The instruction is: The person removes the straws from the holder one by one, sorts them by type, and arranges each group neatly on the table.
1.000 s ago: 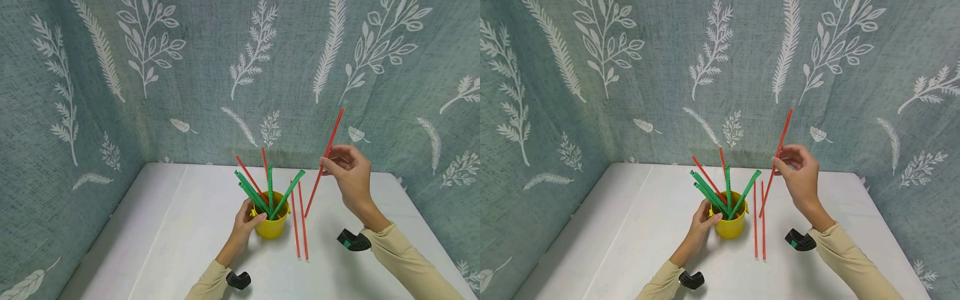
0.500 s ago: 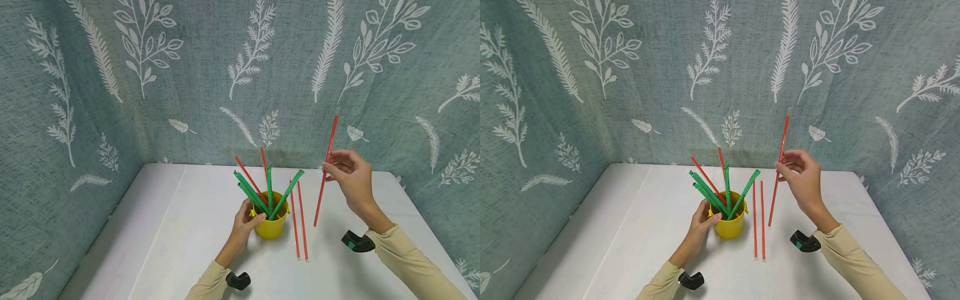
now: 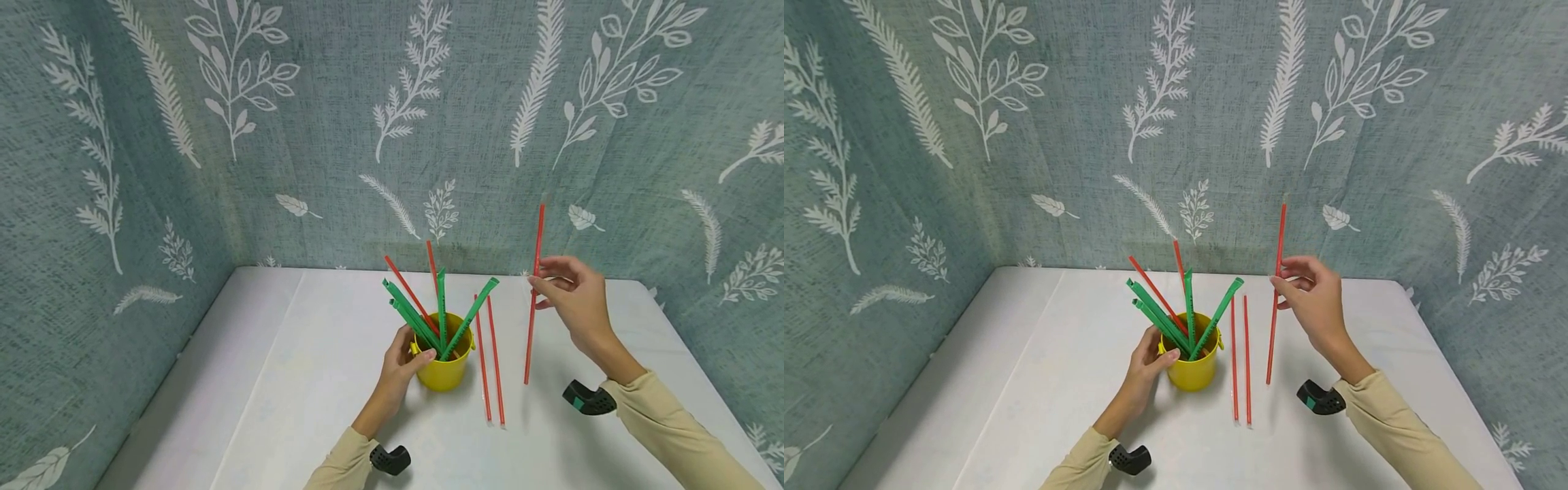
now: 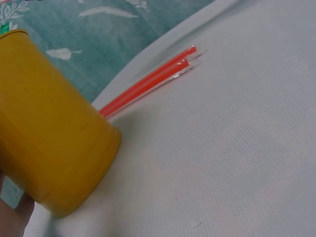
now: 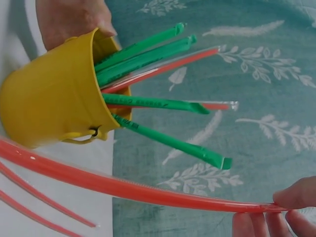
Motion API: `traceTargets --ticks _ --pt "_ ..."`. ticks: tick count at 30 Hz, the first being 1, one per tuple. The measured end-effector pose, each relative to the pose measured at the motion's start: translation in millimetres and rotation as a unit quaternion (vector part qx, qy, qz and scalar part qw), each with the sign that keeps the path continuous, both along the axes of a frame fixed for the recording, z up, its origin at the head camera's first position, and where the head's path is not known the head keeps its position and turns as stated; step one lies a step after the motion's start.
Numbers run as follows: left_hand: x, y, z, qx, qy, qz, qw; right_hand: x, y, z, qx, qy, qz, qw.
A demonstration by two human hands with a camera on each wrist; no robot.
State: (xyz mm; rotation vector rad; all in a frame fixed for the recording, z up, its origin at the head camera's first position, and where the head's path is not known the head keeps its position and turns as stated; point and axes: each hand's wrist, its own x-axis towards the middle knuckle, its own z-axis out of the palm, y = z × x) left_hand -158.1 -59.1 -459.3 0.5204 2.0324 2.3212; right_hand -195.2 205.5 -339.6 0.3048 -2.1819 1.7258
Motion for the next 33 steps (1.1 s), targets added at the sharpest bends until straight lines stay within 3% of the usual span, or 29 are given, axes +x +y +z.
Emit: traceTargets --ticks 5,14,33 --pt "0.3 -0.2 1.3 0.001 -0.001 0.001 1.0 -2.0 2.4 -6.5 0.019 -0.019 0.002 1.0" --pt "-10.7 -0.1 -23.5 0.01 -0.002 0.0 0.9999 -5.6 8.7 -18.6 0.042 -0.063 -0.003 0.997" --pt "-12.3 1.0 -23.9 0.014 0.002 0.002 0.9999 -15.2 12.1 -51.0 0.078 -0.119 -0.025 0.99"
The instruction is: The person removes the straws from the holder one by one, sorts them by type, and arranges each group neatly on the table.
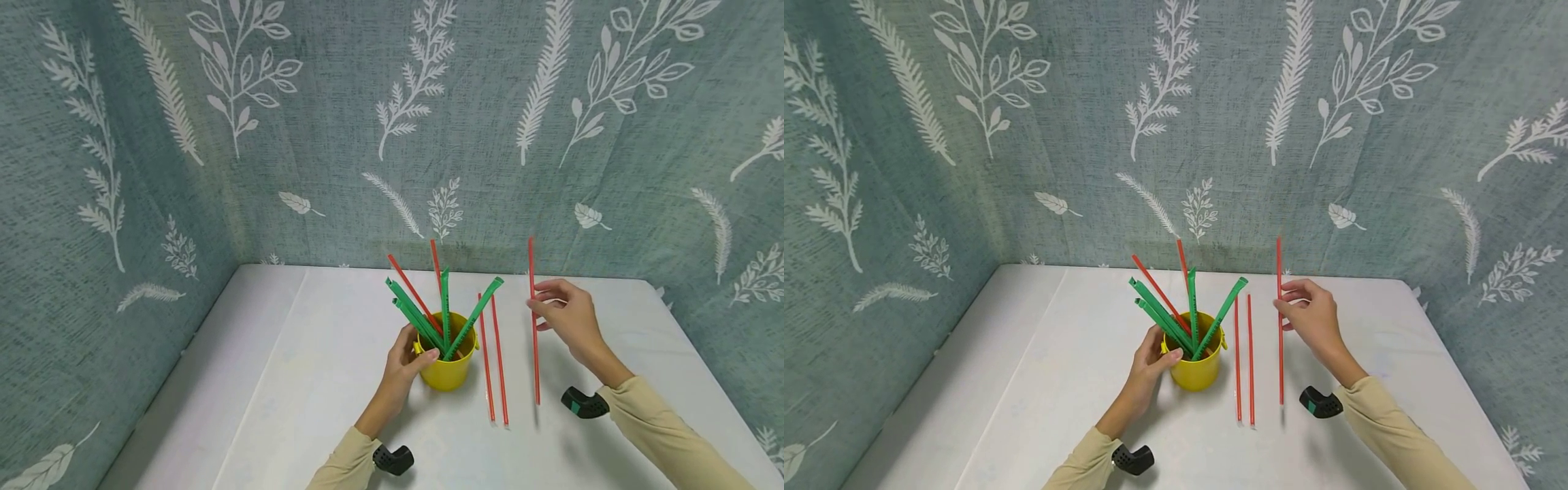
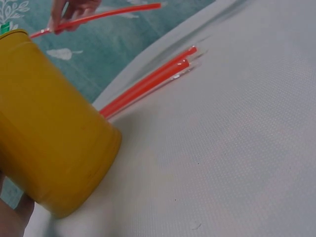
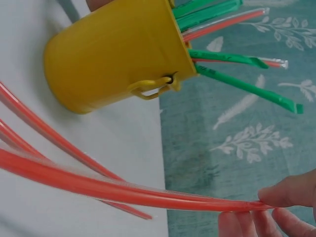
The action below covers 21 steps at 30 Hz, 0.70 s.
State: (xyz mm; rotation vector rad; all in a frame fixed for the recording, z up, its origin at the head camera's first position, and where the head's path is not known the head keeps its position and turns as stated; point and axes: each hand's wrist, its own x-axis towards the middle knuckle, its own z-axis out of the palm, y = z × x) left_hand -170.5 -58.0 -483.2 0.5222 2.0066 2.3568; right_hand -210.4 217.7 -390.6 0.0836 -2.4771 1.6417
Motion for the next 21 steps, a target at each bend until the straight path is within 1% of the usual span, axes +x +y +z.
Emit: traceTargets --ticks 1,3,4,7,8,10,11,12,14,16,18,19,21 --pt "-0.1 -0.1 -0.3 0.0 -0.002 0.001 1.0 -9.3 7.2 -13.4 -0.025 0.007 0.018 1.0" --pt "-0.5 -0.2 -1.3 0.0 -0.004 0.002 1.0 -10.0 7.2 -17.0 -0.024 0.007 0.02 0.999" --pt "-0.6 -0.1 -1.3 -0.002 -0.004 0.003 1.0 -12.9 10.2 -23.4 -0.042 0.013 0.031 0.999" --pt "-0.4 -0.2 -1.4 -0.006 -0.002 0.005 1.0 -13.0 9.9 -25.9 -0.039 0.005 0.031 0.999" --pt "-0.2 -0.2 -1.1 -0.007 -0.001 0.007 1.0 -4.3 2.0 -14.8 -0.01 -0.007 0.012 1.0" --pt "0.2 -0.2 -0.7 -0.009 0.005 0.008 0.9999 -6.0 2.1 -18.0 -0.002 -0.02 0.008 1.0" --pt "0.2 -0.2 -0.9 -0.008 0.005 0.007 0.9999 -5.4 0.7 -17.2 0.02 -0.03 -0.001 0.999" --pt "0.2 -0.2 -0.9 -0.008 0.005 0.006 0.9999 -9.9 3.7 -25.2 0.021 -0.033 -0.004 0.999" --pt "0.0 0.0 -1.1 -0.006 0.007 0.004 1.0 -22.9 12.6 -47.7 0.022 -0.038 -0.01 0.999" --pt "-0.3 -0.1 -0.9 -0.004 0.001 0.001 1.0 -39.6 24.7 -77.7 0.032 -0.031 -0.018 0.999" --pt "0.1 -0.4 0.5 -0.005 -0.003 -0.001 1.0 -56.7 35.3 -107.7 0.045 -0.026 -0.035 0.998" --pt "0.6 -0.7 1.7 -0.007 -0.006 -0.001 1.0 -62.4 38.8 -118.1 0.054 -0.024 -0.038 0.998" --pt "2.6 -1.2 6.8 -0.007 -0.009 -0.003 0.9999 -70.8 43.3 -134.1 0.07 -0.014 -0.046 0.996"
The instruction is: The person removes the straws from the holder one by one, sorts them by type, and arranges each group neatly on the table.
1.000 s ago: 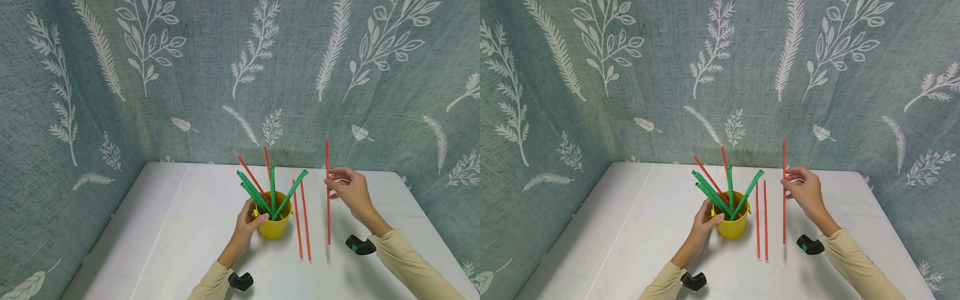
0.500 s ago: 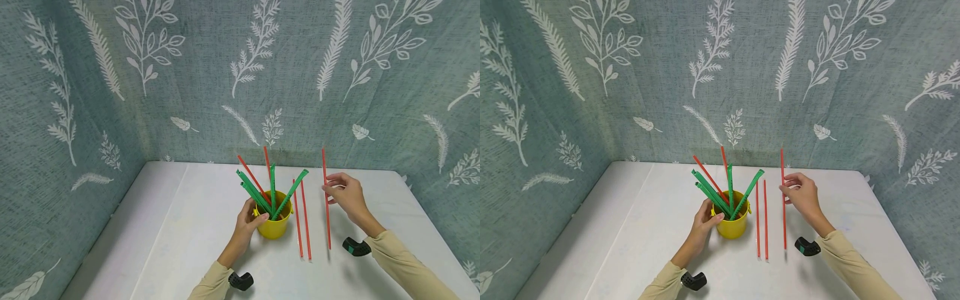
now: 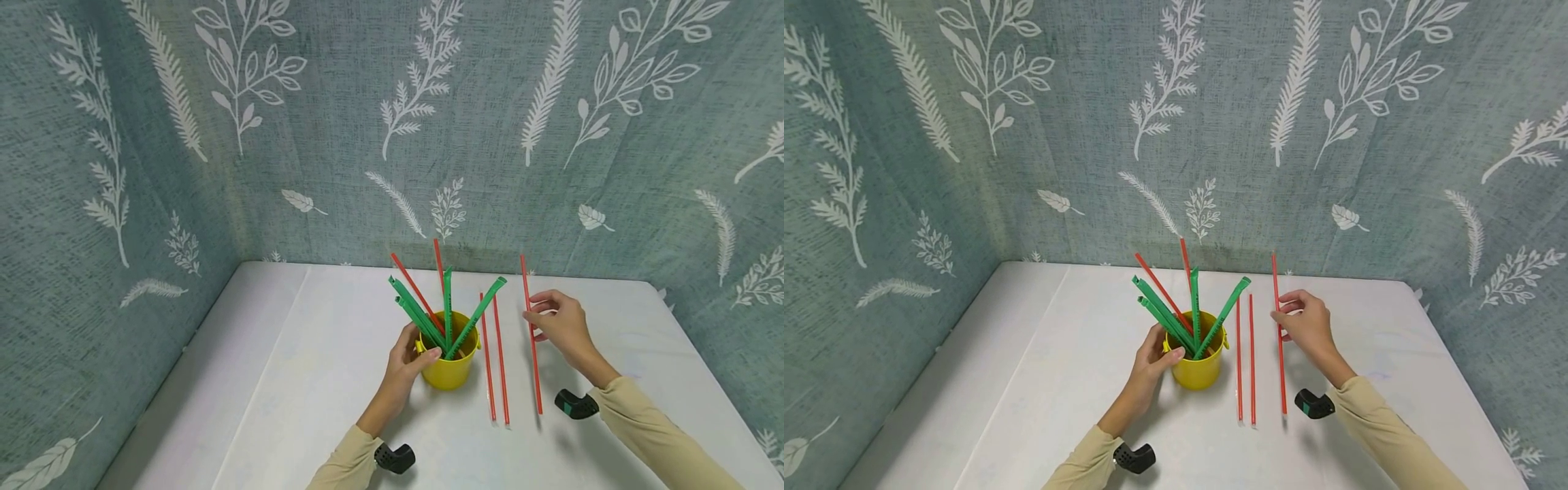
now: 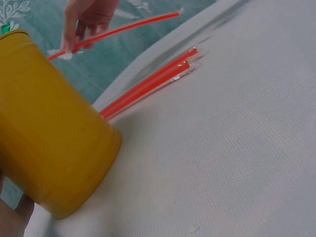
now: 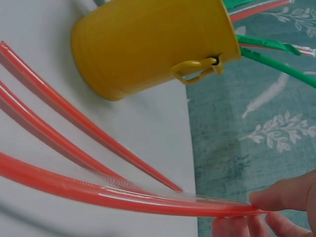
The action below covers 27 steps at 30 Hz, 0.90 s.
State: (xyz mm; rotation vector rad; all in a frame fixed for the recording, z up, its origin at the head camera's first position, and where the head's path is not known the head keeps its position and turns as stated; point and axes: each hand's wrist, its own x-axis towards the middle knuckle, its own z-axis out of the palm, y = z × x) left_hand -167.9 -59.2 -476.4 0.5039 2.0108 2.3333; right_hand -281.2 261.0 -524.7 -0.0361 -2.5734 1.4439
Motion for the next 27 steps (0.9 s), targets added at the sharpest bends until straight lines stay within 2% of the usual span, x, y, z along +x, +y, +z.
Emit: traceTargets --ticks 2,6,9,10,12,14,16,17,19,20,23,27 --pt "3.1 0.2 6.9 0.0 0.001 0.0 1.0 -4.0 1.4 -8.4 0.003 0.001 -0.006 1.0" --pt "8.1 0.4 17.9 0.0 0.006 0.003 1.0 -4.5 -1.7 -10.2 0.005 -0.017 -0.012 1.0" --pt "5.6 0.3 13.9 -0.002 0.003 0.005 1.0 -1.3 -5.7 -8.3 0.006 -0.01 -0.013 1.0" --pt "3.9 0.4 10.8 0.001 0.002 0.004 1.0 3.3 -9.4 -0.7 0.003 -0.017 -0.011 1.0" --pt "0.2 0.5 4.1 0.004 0.001 0.004 1.0 21.3 -22.8 28.8 0.0 -0.029 0.002 1.0" --pt "-3.0 0.9 -1.9 0.005 0.003 0.006 1.0 22.8 -24.1 28.3 0.004 -0.026 0.004 1.0" --pt "-3.8 1.4 -3.8 0.005 0.005 0.006 1.0 21.9 -24.1 25.1 0.011 -0.036 0.001 0.999" --pt "-3.9 1.5 -4.5 -0.001 0.008 0.008 0.9999 18.6 -21.8 17.2 0.019 -0.028 -0.001 0.999" --pt "-3.5 1.7 -4.7 -0.005 0.009 0.01 0.9999 4.2 -11.8 -11.5 0.033 -0.009 -0.013 0.999" --pt "-3.5 1.7 -5.0 -0.005 0.01 0.01 0.9999 5.7 -12.8 -9.7 0.035 -0.006 -0.008 0.999" --pt "-3.0 1.6 -5.5 -0.008 0.01 0.013 0.9998 19.4 -23.3 13.1 0.029 -0.023 -0.001 0.999" --pt "-2.1 1.9 -6.0 -0.012 0.013 0.013 0.9997 44.2 -42.0 55.1 0.006 -0.054 0.012 0.998"
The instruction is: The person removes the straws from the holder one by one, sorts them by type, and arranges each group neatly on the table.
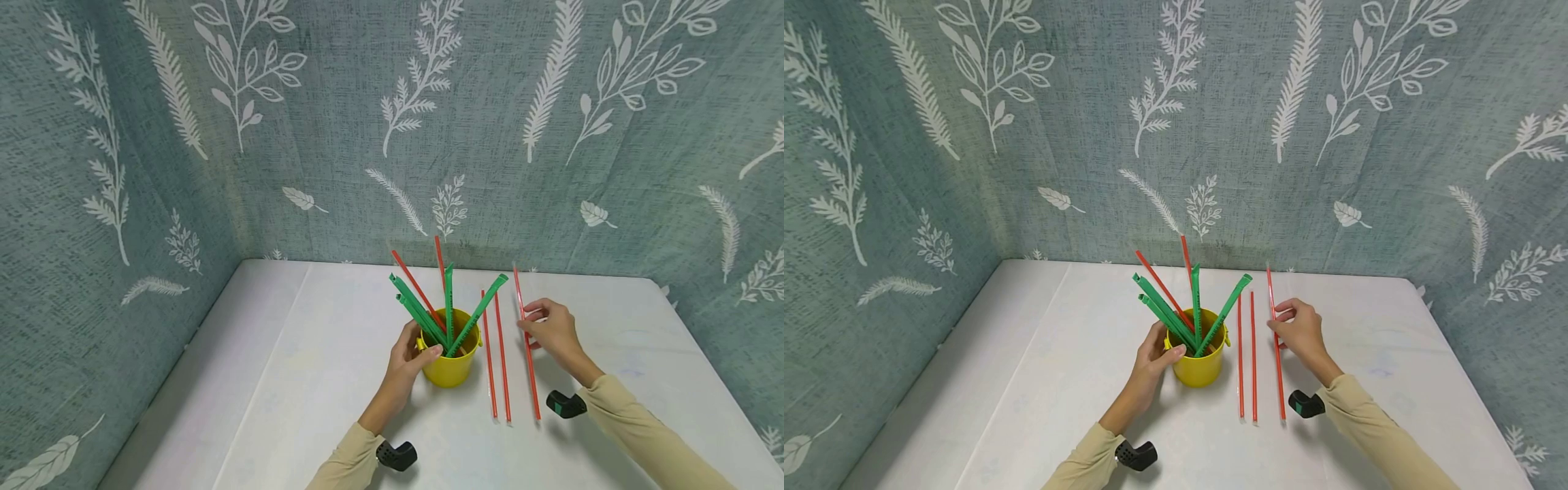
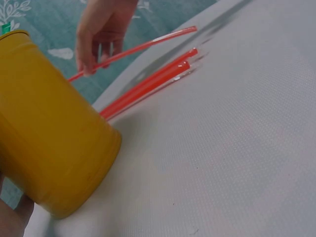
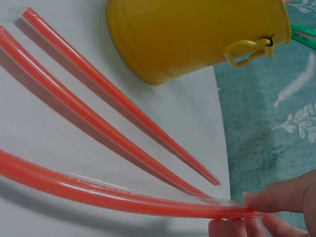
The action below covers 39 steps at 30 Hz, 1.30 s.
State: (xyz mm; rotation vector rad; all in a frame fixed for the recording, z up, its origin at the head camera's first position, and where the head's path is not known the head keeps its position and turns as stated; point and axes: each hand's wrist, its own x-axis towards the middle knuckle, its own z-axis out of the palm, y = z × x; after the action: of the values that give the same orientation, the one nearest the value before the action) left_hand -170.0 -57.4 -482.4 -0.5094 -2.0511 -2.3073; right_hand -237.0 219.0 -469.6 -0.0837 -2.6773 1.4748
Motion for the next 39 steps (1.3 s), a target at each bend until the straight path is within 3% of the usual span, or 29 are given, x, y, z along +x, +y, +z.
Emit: traceTargets --ticks 3,6,11,19,25,30,39 --pt "0.0 0.4 0.3 0.0 0.003 -0.001 1.0 10.0 -8.2 17.7 -0.002 -0.014 0.008 1.0" --pt "-0.2 0.2 0.3 0.005 -0.002 -0.002 1.0 13.1 -11.8 23.2 0.002 -0.029 0.009 1.0" --pt "1.7 -1.0 3.4 0.014 -0.012 -0.006 0.9998 13.2 -13.3 20.9 -0.002 -0.036 0.008 0.999" --pt "11.6 -0.3 22.1 0.011 -0.007 -0.004 0.9999 12.0 -12.2 13.4 0.008 -0.051 0.003 0.999" --pt "13.7 -0.1 25.7 0.009 -0.007 -0.002 0.9999 10.9 -13.8 6.0 0.021 -0.057 -0.007 0.998" --pt "11.3 -0.2 22.3 0.012 -0.005 -0.006 0.9999 9.9 -13.9 1.2 0.034 -0.058 -0.008 0.998" --pt "-0.6 0.7 0.4 0.013 -0.006 -0.001 0.9999 8.1 -15.0 -3.1 0.07 -0.053 0.004 0.996"
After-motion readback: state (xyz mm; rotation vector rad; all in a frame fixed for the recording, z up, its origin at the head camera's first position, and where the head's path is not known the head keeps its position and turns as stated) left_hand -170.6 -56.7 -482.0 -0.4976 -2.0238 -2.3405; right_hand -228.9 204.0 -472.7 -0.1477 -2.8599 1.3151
